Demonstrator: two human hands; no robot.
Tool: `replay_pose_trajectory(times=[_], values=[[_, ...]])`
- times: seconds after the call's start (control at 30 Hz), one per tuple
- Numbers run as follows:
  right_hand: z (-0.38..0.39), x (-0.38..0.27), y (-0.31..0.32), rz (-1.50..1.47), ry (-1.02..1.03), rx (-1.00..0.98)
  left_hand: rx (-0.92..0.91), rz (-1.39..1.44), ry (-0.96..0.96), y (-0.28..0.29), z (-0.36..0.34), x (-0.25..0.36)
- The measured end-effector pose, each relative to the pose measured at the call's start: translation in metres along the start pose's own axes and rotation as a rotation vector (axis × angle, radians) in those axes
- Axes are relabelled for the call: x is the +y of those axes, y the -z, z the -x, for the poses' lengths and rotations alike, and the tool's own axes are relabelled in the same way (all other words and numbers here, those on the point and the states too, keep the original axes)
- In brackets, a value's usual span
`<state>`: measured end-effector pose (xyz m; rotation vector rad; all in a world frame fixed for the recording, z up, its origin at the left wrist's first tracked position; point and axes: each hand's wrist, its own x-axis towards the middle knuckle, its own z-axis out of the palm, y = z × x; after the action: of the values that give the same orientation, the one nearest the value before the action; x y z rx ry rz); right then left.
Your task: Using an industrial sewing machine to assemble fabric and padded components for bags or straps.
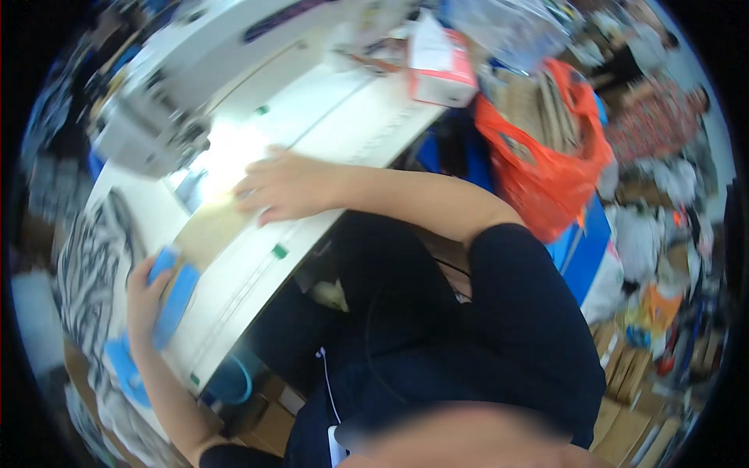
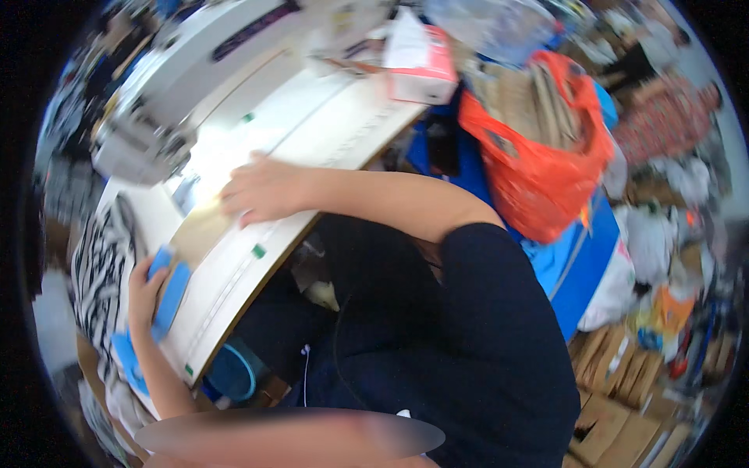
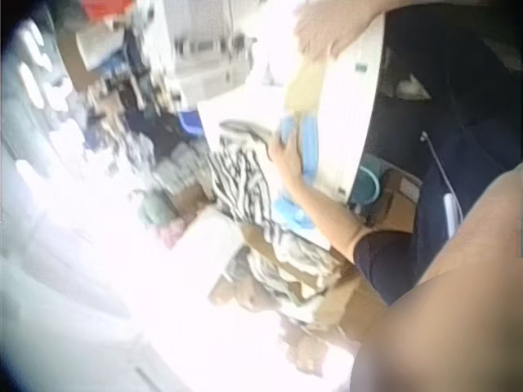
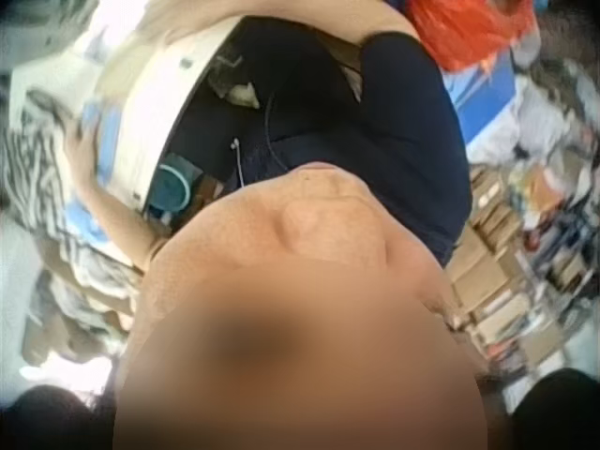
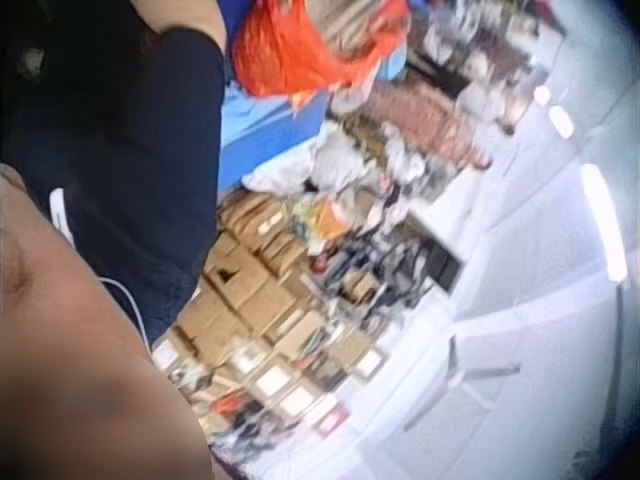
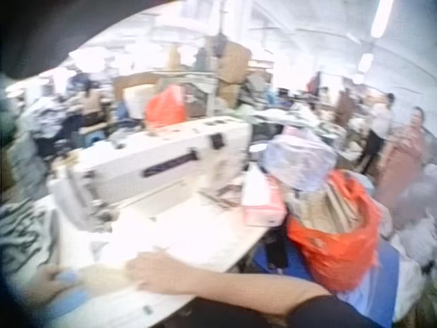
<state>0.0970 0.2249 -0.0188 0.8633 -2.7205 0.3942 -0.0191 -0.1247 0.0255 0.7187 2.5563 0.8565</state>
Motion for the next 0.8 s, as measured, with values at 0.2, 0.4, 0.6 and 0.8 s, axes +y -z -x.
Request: replay_pose_trajectory(times=[0.2, 0.4, 0.6, 0.8], values=[[-0.014, -0.001, -0.003, 0.066, 0.123, 0.208, -0.024, 0.134, 0.078, 0.008, -0.007, -0.011], [-0.006, 0.008, 0.004, -0.167, 0.146, 0.024, -0.047, 0.212, 0.035, 0.006, 0.003, -0.011], [-0.022, 0.009, -0.003, -0.305, 0.232, 0.049, -0.071, -0.120, 0.013, 0.016, 0.022, -0.010], [-0.027, 0.035, 0.018, -0.285, -0.095, 0.105, -0.162, -0.084, -0.091, 0.009, -0.003, 0.014]])
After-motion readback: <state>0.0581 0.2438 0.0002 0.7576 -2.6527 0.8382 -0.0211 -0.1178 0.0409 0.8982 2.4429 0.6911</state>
